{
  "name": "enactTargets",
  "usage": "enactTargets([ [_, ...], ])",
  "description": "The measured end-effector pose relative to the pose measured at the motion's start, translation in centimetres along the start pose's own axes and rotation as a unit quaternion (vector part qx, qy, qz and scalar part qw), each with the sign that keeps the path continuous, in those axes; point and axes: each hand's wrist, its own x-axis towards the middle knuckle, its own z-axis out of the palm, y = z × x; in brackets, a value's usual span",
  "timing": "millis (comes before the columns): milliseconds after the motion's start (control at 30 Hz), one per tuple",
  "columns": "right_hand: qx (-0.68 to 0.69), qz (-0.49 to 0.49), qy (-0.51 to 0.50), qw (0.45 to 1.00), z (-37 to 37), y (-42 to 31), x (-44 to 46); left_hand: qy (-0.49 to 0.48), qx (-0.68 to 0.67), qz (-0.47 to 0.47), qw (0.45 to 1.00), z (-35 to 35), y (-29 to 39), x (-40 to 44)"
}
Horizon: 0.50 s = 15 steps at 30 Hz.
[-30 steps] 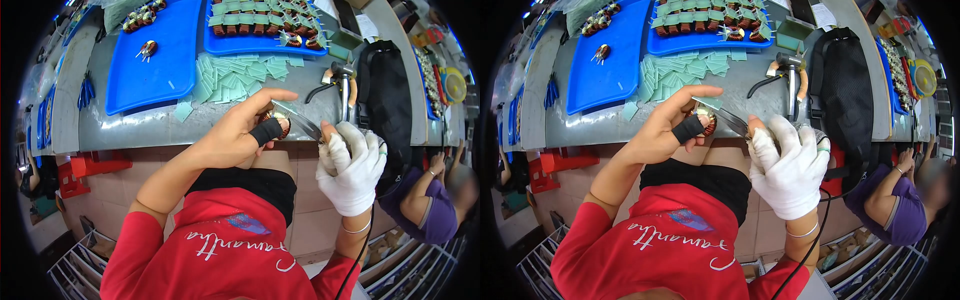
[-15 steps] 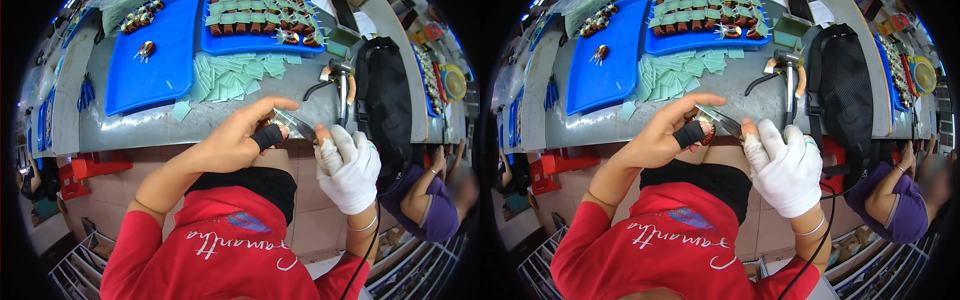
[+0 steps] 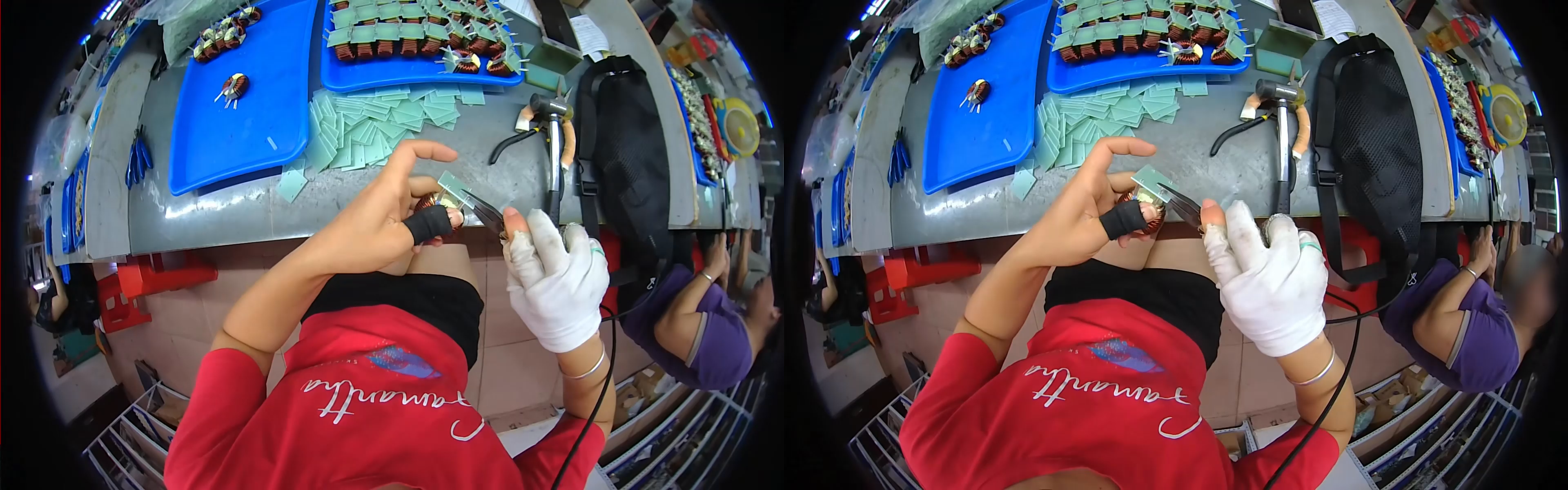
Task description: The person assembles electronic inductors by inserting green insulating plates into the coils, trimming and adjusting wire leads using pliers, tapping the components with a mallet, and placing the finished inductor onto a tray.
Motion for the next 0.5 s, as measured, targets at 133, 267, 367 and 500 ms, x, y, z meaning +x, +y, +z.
enactTargets([
  [133,-0.039,0.015,0.008,0.999,-0.3,-0.2,0.4,0.054,0.070,0.068,0.994,0.4,-0.9,0.2],
  [267,-0.048,0.022,0.010,0.999,-0.1,-0.6,1.0,0.142,0.223,0.116,0.958,1.2,-1.9,0.4],
  [367,-0.045,0.056,-0.028,0.997,0.1,-0.9,1.4,0.137,0.236,0.134,0.953,0.7,-2.2,0.5],
  [500,0.113,0.162,0.035,0.980,0.6,-0.5,1.2,0.128,0.038,0.092,0.987,-0.3,-2.1,0.4],
])
